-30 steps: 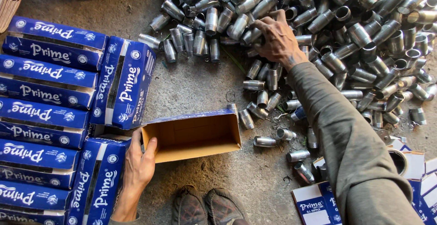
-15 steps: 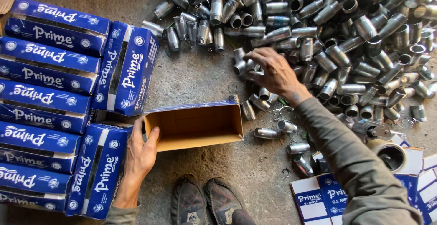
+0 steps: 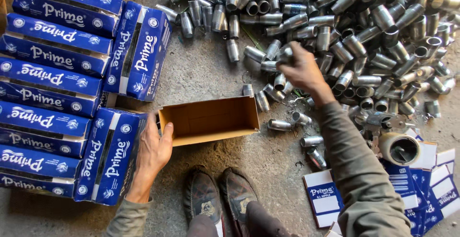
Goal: The person places metal nipples into a cardboard box, seals the box with a tape dispenser, and then repeats the process with additional boxes.
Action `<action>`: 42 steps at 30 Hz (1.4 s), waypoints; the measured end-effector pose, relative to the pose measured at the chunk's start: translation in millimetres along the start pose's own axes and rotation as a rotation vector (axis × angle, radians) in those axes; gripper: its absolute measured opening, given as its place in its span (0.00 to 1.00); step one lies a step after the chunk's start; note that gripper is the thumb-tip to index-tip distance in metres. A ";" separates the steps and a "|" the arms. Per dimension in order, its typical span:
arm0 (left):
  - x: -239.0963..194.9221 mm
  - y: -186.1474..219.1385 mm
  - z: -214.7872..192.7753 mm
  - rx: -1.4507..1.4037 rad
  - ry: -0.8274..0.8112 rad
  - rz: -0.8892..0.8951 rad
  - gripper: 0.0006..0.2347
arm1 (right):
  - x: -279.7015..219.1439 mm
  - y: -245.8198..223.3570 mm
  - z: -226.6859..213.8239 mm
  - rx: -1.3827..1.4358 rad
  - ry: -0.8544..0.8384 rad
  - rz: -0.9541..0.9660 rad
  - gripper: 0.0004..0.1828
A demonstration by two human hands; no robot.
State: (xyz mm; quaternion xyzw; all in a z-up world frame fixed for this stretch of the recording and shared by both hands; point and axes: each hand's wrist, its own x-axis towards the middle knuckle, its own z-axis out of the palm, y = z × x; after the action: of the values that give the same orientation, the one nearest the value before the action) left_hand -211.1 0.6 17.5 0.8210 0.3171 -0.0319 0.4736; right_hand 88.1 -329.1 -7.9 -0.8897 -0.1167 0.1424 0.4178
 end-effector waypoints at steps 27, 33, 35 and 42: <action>-22.4 45.0 8.6 0.223 0.296 0.565 0.28 | -75.1 19.3 65.1 -0.201 -0.039 0.208 0.37; -16.6 22.9 39.6 0.285 0.262 0.745 0.23 | -97.4 39.4 100.4 -0.568 0.018 0.141 0.41; -8.5 16.6 45.4 0.393 0.176 0.765 0.19 | -85.7 111.8 120.0 -0.702 0.038 0.032 0.40; -9.3 49.5 21.3 0.284 -0.082 0.595 0.33 | -96.6 29.8 113.9 -0.718 -0.035 -0.007 0.20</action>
State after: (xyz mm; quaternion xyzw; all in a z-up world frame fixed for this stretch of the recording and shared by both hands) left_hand -185.9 -38.3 46.7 0.9335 0.0363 0.0308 0.3553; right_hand -39.2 -298.4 -85.5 -0.9768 -0.1692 0.1059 0.0772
